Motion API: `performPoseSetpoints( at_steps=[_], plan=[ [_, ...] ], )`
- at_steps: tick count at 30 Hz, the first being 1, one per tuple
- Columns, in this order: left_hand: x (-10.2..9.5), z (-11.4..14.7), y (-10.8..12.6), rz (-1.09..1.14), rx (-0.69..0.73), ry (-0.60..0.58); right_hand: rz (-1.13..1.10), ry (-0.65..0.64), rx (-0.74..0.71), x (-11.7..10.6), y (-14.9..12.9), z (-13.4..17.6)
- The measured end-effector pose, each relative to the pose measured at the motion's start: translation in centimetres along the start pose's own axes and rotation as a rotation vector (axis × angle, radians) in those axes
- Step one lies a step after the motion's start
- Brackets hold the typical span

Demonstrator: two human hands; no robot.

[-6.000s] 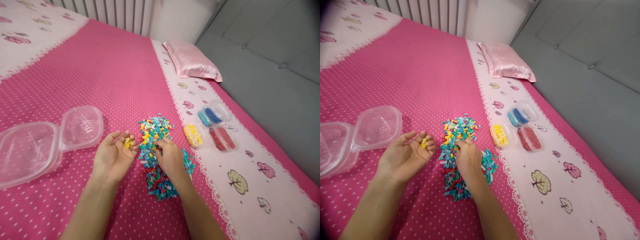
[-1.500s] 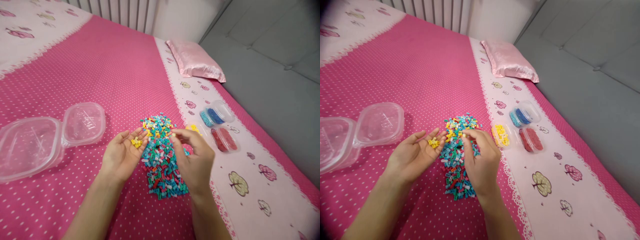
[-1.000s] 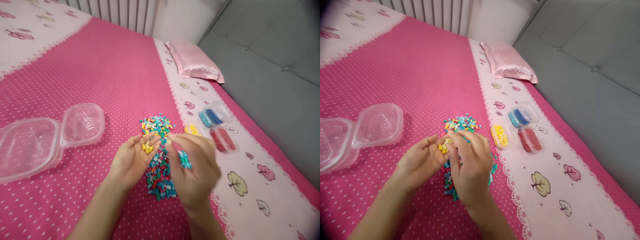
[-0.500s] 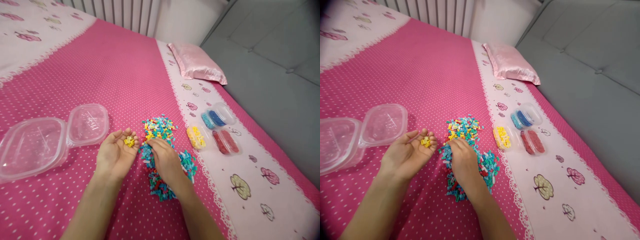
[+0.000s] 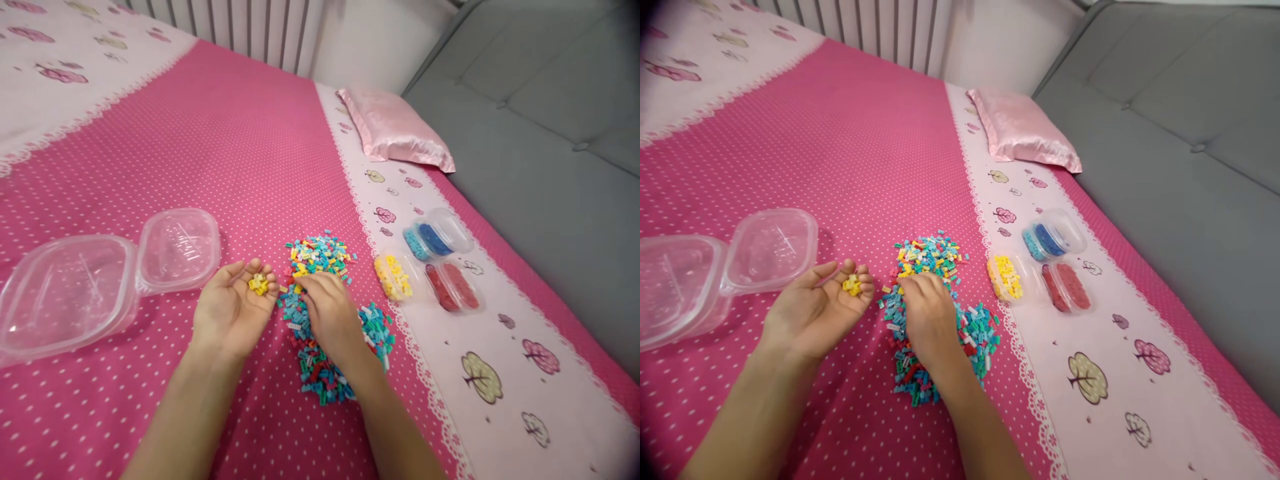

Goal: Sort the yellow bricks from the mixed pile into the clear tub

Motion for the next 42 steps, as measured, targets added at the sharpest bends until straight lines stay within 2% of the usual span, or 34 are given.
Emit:
performPoseSetpoints(
  at_steps=[2,5,13,23,37,42],
  plan=[
    [0.0,0.0,0.0,0.0,0.001,0.003,0.012,-0.02,-0.038,1.2,-0.1,-0.1],
    [0.1,0.1,-0.1,-0.001,0.0,0.009,0.04,-0.013,-0.016,2.0,0.3,0.0],
    [0.3,0.1,-0.3,-0.012,-0.008,-0.014,0.018,0.011,0.077,1.6,1.3,0.1],
    [0.2,0.1,-0.3,-0.015,-0.017,-0.002,-0.071,0.032,0.055,1.8,1.2,0.0],
    [0.1,-0.1,-0.3,-0.025,-0.006,-0.007,-0.178,0.181,0.103,0.3,1.6,0.2],
    [0.1,0.0,-0.5,-0.031,-0.009,0.011,-0.205,0.312,0.134,-1.7,1.7,0.5]
  ],
)
Point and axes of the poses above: each hand's wrist, its own z-axis away from the middle knuckle, its own x-axis out of the palm, y = z × x, the point moved 10 cm from there along -z, towards the middle knuckle, and after that the axes turned 6 degrees about -z, right-handed, at the moved point
